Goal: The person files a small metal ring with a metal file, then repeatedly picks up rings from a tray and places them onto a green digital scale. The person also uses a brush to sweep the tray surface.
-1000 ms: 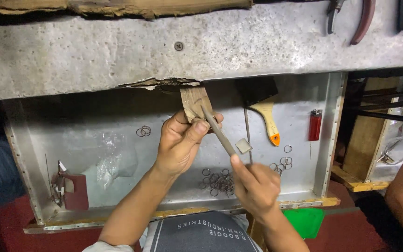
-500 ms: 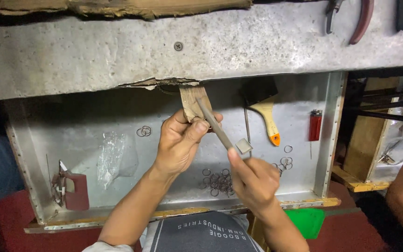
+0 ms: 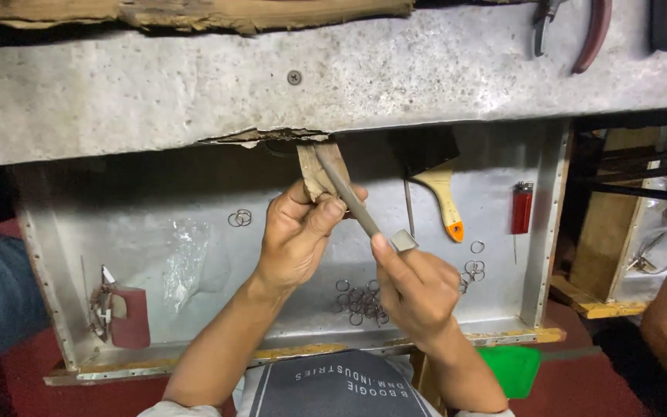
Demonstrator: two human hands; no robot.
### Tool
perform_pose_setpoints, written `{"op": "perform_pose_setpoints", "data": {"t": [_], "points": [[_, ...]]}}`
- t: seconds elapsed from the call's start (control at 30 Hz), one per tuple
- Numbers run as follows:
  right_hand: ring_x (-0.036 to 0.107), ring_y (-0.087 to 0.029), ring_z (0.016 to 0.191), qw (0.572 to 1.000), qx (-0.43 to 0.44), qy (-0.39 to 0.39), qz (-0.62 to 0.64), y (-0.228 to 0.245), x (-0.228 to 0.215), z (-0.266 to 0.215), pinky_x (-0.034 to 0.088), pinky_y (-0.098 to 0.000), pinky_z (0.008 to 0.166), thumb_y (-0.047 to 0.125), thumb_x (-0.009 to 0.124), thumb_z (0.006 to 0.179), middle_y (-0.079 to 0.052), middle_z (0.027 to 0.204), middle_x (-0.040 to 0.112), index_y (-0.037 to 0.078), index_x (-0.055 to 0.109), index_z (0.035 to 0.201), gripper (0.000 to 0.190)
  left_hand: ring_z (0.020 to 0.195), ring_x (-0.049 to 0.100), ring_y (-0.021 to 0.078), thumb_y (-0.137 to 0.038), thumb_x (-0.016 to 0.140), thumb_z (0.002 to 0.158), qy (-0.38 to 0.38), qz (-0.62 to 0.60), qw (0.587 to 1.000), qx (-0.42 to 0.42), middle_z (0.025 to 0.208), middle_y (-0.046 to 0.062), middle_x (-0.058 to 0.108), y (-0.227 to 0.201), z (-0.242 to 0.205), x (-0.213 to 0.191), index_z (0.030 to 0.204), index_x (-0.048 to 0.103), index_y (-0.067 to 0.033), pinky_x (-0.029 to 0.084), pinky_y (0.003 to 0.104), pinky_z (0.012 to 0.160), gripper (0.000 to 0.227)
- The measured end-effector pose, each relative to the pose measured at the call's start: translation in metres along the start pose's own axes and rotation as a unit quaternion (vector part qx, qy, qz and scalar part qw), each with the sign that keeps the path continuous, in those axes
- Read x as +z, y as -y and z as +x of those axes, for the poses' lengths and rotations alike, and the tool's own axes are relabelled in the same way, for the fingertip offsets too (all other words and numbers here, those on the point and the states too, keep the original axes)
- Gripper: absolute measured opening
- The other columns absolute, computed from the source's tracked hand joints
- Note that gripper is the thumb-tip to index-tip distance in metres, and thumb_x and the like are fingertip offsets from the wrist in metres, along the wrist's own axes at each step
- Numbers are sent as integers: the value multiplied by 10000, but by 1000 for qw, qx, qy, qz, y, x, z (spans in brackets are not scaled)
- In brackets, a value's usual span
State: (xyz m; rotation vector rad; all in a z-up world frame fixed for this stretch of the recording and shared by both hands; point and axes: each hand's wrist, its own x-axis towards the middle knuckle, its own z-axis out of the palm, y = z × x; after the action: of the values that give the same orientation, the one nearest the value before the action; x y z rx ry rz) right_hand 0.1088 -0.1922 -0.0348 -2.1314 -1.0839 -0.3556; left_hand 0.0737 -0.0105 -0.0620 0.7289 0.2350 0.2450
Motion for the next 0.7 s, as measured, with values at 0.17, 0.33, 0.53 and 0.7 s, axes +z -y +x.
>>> {"op": "perform_pose_setpoints", "data": {"t": [0.17,0.33,0.53,0.7], "points": [[324,-139,517,999,6,-33,42,1,1,-6,338,-306,470,-95,715,978,-5,645,417,8,643,1289,335,1029,769,273,-152,722,949,13,363,925,113,1038,159,757,-44,-16,5,955,685,-46,646,350,900,112],[489,-74,473,987,115,-53,100,11,10,-29,429,-228,477,94,734,935,-62,828,750,-41,669,1186,293,994,765,290,69,763,880,-42,410,887,208,1017,210,726,-65,-18,-3,971,639,33,703,318,814,157],[658,-113,498,964,151,9,217,21,15,-17,523,-230,506,128,582,1029,-66,648,700,-45,619,1264,294,924,765,239,41,765,912,-10,413,890,194,1160,211,691,-69,-4,-2,1192,671,64,695,285,881,296],[484,-84,481,974,122,5,191,16,18,-24,416,-238,471,47,655,991,-38,716,682,-33,610,1305,327,783,743,203,47,728,931,-33,427,878,214,1011,196,707,-68,4,3,1017,694,49,699,261,736,93]]}}
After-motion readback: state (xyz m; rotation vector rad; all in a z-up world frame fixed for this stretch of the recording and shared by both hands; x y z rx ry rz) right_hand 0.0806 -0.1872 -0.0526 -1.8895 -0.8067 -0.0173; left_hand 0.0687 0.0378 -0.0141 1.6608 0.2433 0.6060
